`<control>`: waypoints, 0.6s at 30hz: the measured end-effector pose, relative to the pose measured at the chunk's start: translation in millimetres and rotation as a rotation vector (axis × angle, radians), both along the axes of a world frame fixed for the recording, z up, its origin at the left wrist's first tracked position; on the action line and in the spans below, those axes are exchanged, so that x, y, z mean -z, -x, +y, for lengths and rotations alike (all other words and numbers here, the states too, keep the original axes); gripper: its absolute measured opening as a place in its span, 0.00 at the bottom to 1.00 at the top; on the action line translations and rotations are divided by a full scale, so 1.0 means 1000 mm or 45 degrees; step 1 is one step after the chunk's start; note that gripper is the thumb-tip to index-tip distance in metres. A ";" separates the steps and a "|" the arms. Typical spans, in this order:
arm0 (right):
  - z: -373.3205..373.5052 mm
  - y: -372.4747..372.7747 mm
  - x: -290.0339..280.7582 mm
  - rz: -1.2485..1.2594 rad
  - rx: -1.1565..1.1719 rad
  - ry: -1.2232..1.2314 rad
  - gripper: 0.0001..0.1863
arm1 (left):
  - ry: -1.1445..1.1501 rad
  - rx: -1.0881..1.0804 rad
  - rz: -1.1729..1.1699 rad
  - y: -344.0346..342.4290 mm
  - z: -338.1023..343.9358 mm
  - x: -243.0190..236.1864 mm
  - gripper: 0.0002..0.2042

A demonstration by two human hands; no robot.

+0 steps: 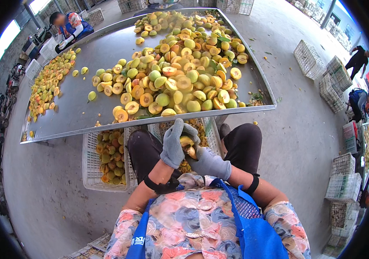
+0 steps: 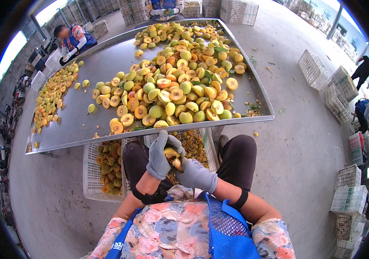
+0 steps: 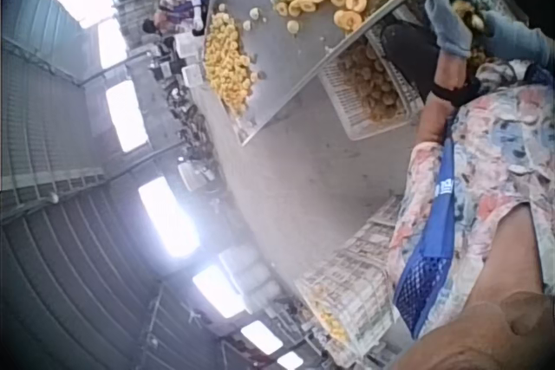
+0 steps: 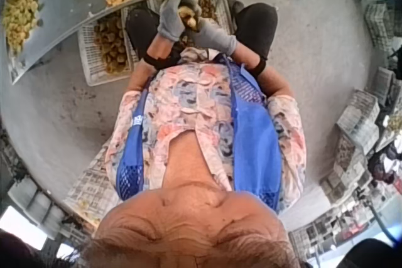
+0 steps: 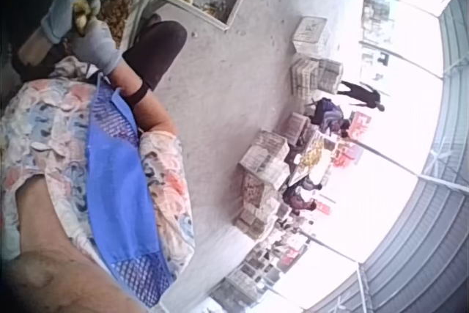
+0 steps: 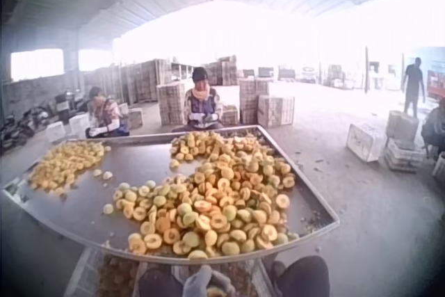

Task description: Pitting and sorting halved peaches at a metal processing table.

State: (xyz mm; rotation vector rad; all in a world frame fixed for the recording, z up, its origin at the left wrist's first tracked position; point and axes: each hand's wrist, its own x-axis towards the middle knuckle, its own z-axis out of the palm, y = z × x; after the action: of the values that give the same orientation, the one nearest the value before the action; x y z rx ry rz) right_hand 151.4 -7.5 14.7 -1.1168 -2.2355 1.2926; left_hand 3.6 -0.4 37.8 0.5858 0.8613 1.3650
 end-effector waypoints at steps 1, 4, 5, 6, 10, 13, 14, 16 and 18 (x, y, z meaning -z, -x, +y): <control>0.001 -0.001 -0.006 0.001 -0.001 0.003 0.13 | -0.006 0.012 -0.003 0.000 0.000 0.000 0.26; 0.003 -0.004 -0.026 0.128 -0.055 0.761 0.12 | -0.035 0.060 -0.046 0.000 -0.002 0.000 0.26; 0.003 -0.006 -0.036 0.225 -0.116 1.015 0.12 | -0.058 0.096 -0.088 0.000 -0.003 0.000 0.26; 0.003 -0.010 -0.040 0.326 -0.170 1.269 0.11 | -0.056 0.100 -0.088 -0.002 -0.001 0.000 0.26; 0.009 -0.021 -0.017 0.563 -0.237 1.669 0.09 | 0.026 0.184 -0.334 -0.010 0.002 -0.002 0.25; 0.009 -0.023 -0.008 0.531 -0.239 1.717 0.09 | 0.122 0.241 -0.495 -0.009 0.001 0.004 0.24; 0.009 -0.024 -0.009 0.528 -0.240 1.720 0.09 | 0.180 0.291 -0.599 -0.008 0.001 0.009 0.24; 0.010 -0.023 -0.020 0.508 -0.401 1.813 0.09 | 0.223 0.404 -0.790 -0.003 0.002 0.025 0.23; 0.012 -0.023 -0.015 0.506 -0.376 1.866 0.09 | 0.275 0.552 -1.015 0.003 0.002 0.026 0.24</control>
State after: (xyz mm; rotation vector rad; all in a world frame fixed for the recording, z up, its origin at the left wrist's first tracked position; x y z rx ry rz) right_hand 174.8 4.2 29.4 -0.6621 -0.9289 3.0599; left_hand 0.7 1.9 11.9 0.0225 0.2013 0.9590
